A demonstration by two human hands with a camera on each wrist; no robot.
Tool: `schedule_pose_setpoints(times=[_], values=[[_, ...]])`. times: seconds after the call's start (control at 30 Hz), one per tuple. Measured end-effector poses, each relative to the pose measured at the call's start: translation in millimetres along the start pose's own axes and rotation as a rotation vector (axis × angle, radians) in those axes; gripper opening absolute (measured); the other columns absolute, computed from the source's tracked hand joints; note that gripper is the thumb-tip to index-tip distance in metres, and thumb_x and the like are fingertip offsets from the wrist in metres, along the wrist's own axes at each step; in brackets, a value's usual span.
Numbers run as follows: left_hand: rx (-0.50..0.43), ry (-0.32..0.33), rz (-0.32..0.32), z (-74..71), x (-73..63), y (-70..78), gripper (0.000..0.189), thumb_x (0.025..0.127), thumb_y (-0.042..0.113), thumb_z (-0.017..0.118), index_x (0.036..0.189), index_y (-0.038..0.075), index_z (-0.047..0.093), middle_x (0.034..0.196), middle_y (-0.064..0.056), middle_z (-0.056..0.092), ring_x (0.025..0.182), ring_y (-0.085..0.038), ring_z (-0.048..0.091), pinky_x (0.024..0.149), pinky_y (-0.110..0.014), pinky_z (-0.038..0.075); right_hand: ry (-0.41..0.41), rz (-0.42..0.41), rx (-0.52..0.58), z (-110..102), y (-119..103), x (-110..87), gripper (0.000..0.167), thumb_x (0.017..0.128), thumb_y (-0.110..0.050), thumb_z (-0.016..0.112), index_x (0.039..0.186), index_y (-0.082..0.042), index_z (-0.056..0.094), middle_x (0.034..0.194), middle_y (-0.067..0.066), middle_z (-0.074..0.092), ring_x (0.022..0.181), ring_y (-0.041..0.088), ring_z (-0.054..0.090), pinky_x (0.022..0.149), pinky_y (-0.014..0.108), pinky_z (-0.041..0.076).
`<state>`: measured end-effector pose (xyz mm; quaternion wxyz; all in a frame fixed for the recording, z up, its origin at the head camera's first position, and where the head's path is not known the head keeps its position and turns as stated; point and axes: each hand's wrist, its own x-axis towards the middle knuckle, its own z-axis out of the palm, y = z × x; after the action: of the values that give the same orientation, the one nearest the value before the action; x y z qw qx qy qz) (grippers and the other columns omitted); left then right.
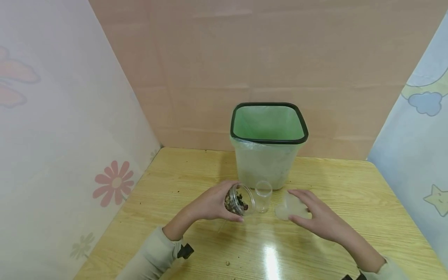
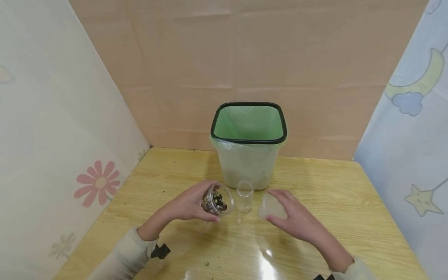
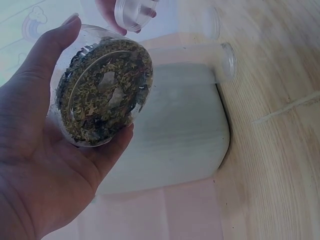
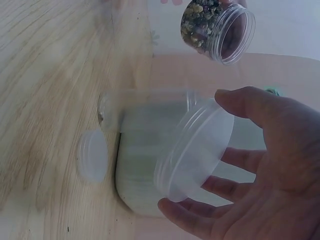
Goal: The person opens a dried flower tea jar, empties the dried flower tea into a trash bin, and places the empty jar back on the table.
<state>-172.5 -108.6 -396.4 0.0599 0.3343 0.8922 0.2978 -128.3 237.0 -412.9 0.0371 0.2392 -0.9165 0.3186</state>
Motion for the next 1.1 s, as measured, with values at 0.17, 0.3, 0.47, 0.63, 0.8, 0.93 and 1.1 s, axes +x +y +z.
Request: schedule_pose_setpoints(times=[0.17, 0.3, 0.47, 0.63, 0.8, 0.93, 1.1], values=[[0.005, -0.002, 0.006, -2.4, -0.5, 0.8, 0.100, 0.070, 0.047, 0.091, 0.150, 0.011, 0.043, 0.144, -0.005, 0.054, 0.127, -0.018, 0.053, 0.106, -0.040, 0.047, -0.002, 0.020, -0.004, -1, 8, -0.5, 0.066, 0.091, -0.032, 0.077, 0.146, -0.008, 0.049, 0.138, 0.017, 0.054, 0.114, 0.037, 0.060, 0.085, 0.052, 0.055], [-0.005, 0.010, 0.003, -3.7, -0.1, 1.0, 0.097, 0.070, 0.045, 0.092, 0.148, 0.013, 0.044, 0.141, -0.003, 0.055, 0.125, -0.017, 0.054, 0.105, -0.039, 0.048, -0.014, 0.046, -0.007, -3, 14, 0.1, 0.068, 0.091, -0.033, 0.076, 0.146, -0.005, 0.049, 0.139, 0.023, 0.052, 0.116, 0.045, 0.058, 0.087, 0.061, 0.052], [-0.012, 0.017, 0.010, -6.3, -0.3, 1.1, 0.096, 0.071, 0.047, 0.091, 0.148, 0.014, 0.044, 0.140, 0.000, 0.054, 0.124, -0.014, 0.054, 0.104, -0.037, 0.048, -0.039, 0.078, -0.002, -5, 21, 0.4, 0.070, 0.092, -0.035, 0.075, 0.147, -0.002, 0.047, 0.140, 0.028, 0.049, 0.119, 0.050, 0.055, 0.087, 0.064, 0.050], [-0.012, 0.021, 0.010, -9.4, -0.4, 1.8, 0.095, 0.071, 0.048, 0.091, 0.147, 0.015, 0.045, 0.138, 0.001, 0.054, 0.121, -0.014, 0.054, 0.101, -0.036, 0.050, -0.058, 0.106, -0.005, -4, 27, -0.1, 0.070, 0.093, -0.036, 0.073, 0.147, -0.001, 0.046, 0.141, 0.031, 0.047, 0.119, 0.051, 0.055, 0.087, 0.064, 0.050], [0.001, 0.025, 0.015, -12.4, -0.4, 2.0, 0.096, 0.071, 0.050, 0.090, 0.148, 0.014, 0.044, 0.136, 0.001, 0.055, 0.120, -0.014, 0.055, 0.100, -0.036, 0.051, -0.062, 0.115, -0.030, -3, 33, 0.1, 0.070, 0.092, -0.035, 0.074, 0.146, 0.001, 0.047, 0.139, 0.032, 0.048, 0.120, 0.053, 0.054, 0.088, 0.066, 0.049], [0.008, 0.027, 0.009, -15.6, -0.8, 1.3, 0.099, 0.071, 0.053, 0.089, 0.149, 0.013, 0.043, 0.136, 0.000, 0.055, 0.119, -0.015, 0.056, 0.099, -0.036, 0.051, -0.069, 0.135, -0.042, -2, 39, 1.7, 0.069, 0.092, -0.033, 0.075, 0.145, 0.002, 0.048, 0.138, 0.034, 0.048, 0.120, 0.055, 0.052, 0.089, 0.067, 0.048], [0.002, 0.034, 0.005, -19.5, -1.3, 0.4, 0.099, 0.071, 0.052, 0.090, 0.149, 0.013, 0.043, 0.136, 0.001, 0.055, 0.120, -0.014, 0.055, 0.100, -0.037, 0.051, -0.090, 0.170, -0.033, 0, 46, 3.9, 0.071, 0.092, -0.033, 0.075, 0.145, 0.004, 0.046, 0.138, 0.037, 0.046, 0.122, 0.058, 0.049, 0.090, 0.068, 0.047]])
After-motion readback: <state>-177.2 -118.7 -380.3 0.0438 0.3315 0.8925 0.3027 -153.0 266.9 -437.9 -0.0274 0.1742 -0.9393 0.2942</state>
